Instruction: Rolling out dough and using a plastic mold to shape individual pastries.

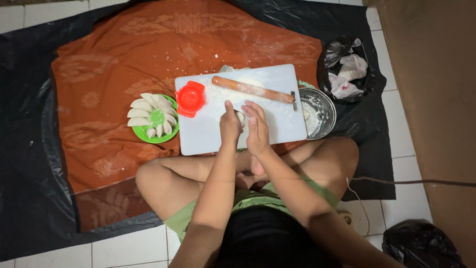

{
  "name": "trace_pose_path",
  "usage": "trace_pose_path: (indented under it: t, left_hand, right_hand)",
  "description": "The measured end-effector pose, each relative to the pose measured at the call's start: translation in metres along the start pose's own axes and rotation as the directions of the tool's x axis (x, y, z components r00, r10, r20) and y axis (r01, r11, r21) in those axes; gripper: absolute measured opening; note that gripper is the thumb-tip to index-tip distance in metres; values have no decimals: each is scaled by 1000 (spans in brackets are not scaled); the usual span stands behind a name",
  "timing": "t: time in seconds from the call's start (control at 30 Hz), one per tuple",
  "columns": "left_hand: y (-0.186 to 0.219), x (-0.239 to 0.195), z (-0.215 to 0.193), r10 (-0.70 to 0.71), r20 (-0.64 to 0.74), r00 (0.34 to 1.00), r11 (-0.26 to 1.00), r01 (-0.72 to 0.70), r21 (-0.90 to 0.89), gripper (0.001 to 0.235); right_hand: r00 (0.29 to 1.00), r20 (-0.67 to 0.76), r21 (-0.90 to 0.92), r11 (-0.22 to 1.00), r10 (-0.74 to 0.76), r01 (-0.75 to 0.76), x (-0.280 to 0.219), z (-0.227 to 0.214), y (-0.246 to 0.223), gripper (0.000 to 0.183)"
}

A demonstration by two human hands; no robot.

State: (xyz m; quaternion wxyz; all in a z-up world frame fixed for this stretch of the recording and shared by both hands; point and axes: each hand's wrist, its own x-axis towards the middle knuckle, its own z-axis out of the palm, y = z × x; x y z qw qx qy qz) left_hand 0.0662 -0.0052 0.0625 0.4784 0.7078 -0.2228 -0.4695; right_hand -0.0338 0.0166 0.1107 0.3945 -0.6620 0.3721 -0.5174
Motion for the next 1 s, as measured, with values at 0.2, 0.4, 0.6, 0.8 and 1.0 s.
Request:
trace_pose_path:
  t: [0.2,0.4,0.6,0.8,1.0]
  left_hand:
    - [83,-88,-18,-19,358,933,1000,20,0,103]
    - [68,-78,-31,114,225,968,966,-161,204,69]
    - [12,-55,-5,318,203,926,948,-309,-76,57]
    - [-18,-4,-2,206,-258,944,979,-201,44,36]
    - [-14,-4,-7,125,-96,988,941,-149,-303,43]
  right_hand:
    - [988,-74,-192,970,137,-149,11,-8,35,47]
    - [952,-97,1,956,291,-292,12,-29,69,61]
    - [574,-187,478,584,797,-656,-13,-7,121,51]
    - [778,217,406,670,589,-621,-31,2,-26,76]
    - [965,-86,224,948,249,-224,-28,-15,49,51]
